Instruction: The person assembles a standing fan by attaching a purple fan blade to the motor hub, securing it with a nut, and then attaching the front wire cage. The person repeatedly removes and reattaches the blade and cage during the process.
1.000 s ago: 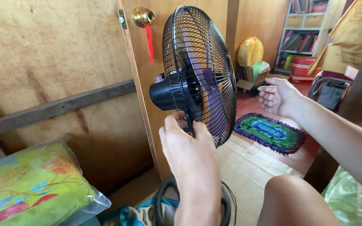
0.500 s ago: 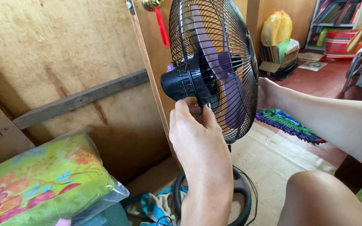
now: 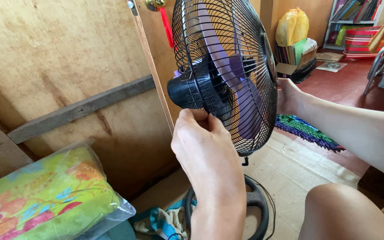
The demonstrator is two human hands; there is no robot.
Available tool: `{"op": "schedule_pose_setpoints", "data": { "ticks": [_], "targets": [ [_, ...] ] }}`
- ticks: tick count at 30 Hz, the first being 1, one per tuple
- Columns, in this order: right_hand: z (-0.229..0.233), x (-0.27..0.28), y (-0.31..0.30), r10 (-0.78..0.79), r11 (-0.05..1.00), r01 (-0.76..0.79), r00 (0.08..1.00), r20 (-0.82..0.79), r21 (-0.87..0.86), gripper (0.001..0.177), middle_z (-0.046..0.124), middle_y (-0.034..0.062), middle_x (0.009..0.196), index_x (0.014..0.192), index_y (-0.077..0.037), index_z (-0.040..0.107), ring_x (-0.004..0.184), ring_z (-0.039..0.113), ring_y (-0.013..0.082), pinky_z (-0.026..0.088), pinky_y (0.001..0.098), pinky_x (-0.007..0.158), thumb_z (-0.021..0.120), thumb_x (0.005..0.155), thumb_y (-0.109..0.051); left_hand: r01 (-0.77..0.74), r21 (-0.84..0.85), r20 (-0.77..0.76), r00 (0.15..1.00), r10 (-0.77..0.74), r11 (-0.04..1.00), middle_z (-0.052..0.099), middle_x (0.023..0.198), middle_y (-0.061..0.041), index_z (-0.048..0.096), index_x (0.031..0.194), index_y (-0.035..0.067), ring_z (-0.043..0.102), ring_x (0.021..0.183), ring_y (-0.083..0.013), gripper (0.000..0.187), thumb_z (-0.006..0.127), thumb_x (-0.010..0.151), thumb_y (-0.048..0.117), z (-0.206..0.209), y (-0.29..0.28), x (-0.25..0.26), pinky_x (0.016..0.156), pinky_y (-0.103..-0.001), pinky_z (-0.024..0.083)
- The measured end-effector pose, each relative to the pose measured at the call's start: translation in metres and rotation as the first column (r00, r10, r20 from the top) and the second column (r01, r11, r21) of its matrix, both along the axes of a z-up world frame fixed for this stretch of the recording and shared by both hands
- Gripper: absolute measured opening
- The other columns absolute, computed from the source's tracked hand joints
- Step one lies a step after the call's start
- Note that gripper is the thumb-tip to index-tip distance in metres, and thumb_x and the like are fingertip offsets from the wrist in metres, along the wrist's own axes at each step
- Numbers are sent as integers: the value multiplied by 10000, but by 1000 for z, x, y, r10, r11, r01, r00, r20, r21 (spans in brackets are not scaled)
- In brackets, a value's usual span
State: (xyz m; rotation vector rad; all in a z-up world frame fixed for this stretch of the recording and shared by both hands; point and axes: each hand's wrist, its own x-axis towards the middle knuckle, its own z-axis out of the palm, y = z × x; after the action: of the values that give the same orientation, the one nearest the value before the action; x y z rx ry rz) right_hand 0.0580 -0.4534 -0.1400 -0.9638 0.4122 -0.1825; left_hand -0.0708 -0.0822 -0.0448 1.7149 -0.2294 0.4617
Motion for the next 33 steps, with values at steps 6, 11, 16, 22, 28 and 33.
{"op": "schedule_pose_setpoints", "data": {
  "ticks": [6,11,16,22,28,33],
  "targets": [
    [-9,14,-28,-107,994,104,991,79,35,423,710,63,1113,1080,-112,674,967,665,223,497,444,905,414,1028,-442,-104,66,210,974,88,992,673,853,-169,662,847,-42,679,744,-339,49,673,840,5,-3,-5,-4,662,-446,537],
    [15,19,-33,228,974,-214,894,386,-80,429,686,93,896,1064,-103,708,761,664,253,557,430,697,397,1066,-399,-38,-114,326,943,74,993,700,798,-159,658,837,-33,698,718,-291,70,686,870,22,10,-13,-5,682,-416,536],
    [79,-4,-15,-57,991,99,927,371,-95,474,688,79,968,1085,-124,664,843,651,227,528,411,750,383,1042,-503,164,-284,344,937,-59,945,721,815,-116,661,950,-22,707,633,-192,98,646,912,67,39,-9,-4,608,-353,561],
    [135,-66,26,-3,978,59,962,274,-198,583,682,101,1057,1181,-55,653,954,634,277,500,455,872,427,989,-557,373,-368,573,812,-107,852,655,890,-106,746,1072,-33,602,736,-104,196,621,921,-22,78,46,10,618,-284,546],
    [179,-94,106,193,942,-74,916,350,-326,466,677,111,1323,1294,-71,595,1250,605,279,412,500,1105,419,1028,-411,228,-630,235,967,-97,743,725,883,-37,754,1076,64,690,687,-145,217,648,887,60,84,165,70,632,-276,553],
    [208,-90,197,340,935,-257,848,407,-246,447,636,159,1357,1314,35,560,1280,596,284,411,465,1163,486,1041,-312,343,-740,310,937,-158,578,683,940,-30,675,1107,69,669,799,-133,175,647,941,117,43,298,162,763,-292,600]
  ]
}}
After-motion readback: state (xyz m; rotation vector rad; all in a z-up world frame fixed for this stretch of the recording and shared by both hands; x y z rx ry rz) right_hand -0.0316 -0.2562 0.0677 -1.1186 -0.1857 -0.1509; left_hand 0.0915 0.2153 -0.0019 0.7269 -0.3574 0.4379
